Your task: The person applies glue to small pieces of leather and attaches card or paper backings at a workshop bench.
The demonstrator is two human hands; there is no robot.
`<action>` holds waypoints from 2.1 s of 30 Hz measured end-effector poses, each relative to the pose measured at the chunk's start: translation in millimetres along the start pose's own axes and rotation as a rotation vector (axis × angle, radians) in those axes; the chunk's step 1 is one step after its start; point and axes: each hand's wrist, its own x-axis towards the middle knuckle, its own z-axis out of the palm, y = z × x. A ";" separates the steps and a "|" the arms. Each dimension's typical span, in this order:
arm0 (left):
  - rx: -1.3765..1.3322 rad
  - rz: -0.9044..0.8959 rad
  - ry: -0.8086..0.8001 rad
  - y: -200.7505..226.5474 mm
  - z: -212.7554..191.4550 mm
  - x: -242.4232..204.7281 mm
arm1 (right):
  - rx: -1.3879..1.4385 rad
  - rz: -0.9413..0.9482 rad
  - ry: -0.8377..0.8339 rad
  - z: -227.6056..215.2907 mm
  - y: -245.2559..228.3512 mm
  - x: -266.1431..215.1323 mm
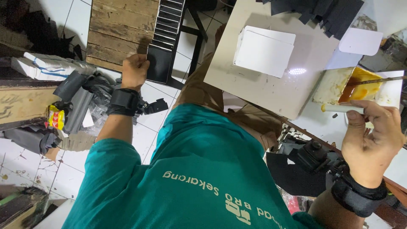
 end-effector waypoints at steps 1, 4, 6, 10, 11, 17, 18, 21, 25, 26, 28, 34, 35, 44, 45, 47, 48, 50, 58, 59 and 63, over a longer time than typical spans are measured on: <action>0.000 -0.001 -0.001 -4.0 1.4 1.8 | -0.001 0.001 -0.001 0.2 -2.6 2.2; -0.077 -0.006 -0.006 -9.6 3.3 4.7 | 0.010 -0.019 -0.009 0.9 -6.6 5.8; 0.089 0.003 0.030 -4.9 2.9 5.1 | 0.024 0.010 -0.018 2.7 -2.6 4.6; 0.171 0.101 0.052 -20.4 1.6 10.2 | -0.006 0.001 -0.020 1.6 -10.3 9.4; 0.162 0.108 0.100 -23.8 1.2 11.6 | -0.015 -0.009 -0.019 1.4 -10.2 9.3; 0.287 0.409 0.168 80.3 -15.4 4.5 | 0.021 0.027 0.025 6.6 1.4 3.2; 0.232 0.439 0.126 116.0 -15.5 0.4 | 0.043 0.036 0.044 7.5 4.1 1.1; 0.275 0.412 0.014 206.1 -4.4 -5.8 | 0.069 0.091 0.098 4.1 -22.0 17.1; 0.289 0.834 -0.166 282.0 28.9 -8.5 | 0.022 0.112 0.158 -2.0 -12.5 25.0; 0.334 0.927 -0.280 294.6 42.1 -10.3 | 0.035 0.082 0.169 -4.2 -10.9 27.8; 0.361 1.041 -0.403 313.4 67.4 -11.8 | 0.029 0.065 0.191 -5.5 -2.6 34.1; 0.600 1.244 -0.553 314.2 136.0 -7.2 | -0.061 0.024 0.129 -1.9 17.9 43.4; 0.662 1.229 -0.568 311.2 138.7 -8.6 | -0.067 0.019 0.113 0.4 18.3 45.8; 0.812 1.241 -0.549 295.1 140.9 -9.5 | -0.084 -0.117 0.050 27.4 35.1 59.0; 0.815 1.245 -0.555 294.9 140.6 -9.1 | -0.087 -0.135 0.051 29.1 36.1 59.7; 0.819 1.232 -0.570 297.2 140.0 -9.0 | -0.094 -0.132 0.051 29.9 37.7 59.8; 0.822 1.217 -0.586 298.3 139.8 -8.6 | -0.102 -0.130 0.047 30.4 38.5 60.1; 0.795 1.221 -0.570 297.6 139.4 -6.8 | -0.090 -0.091 0.039 29.7 43.8 58.7; 0.726 1.208 -0.555 291.3 142.4 -2.5 | 0.070 0.095 0.001 -1.6 39.0 51.9; 0.738 1.224 -0.551 289.1 142.6 -2.6 | 0.105 0.112 -0.012 -4.2 36.9 50.7; 0.842 1.318 -0.504 274.5 147.2 3.1 | 0.203 0.129 -0.089 -11.6 26.7 44.6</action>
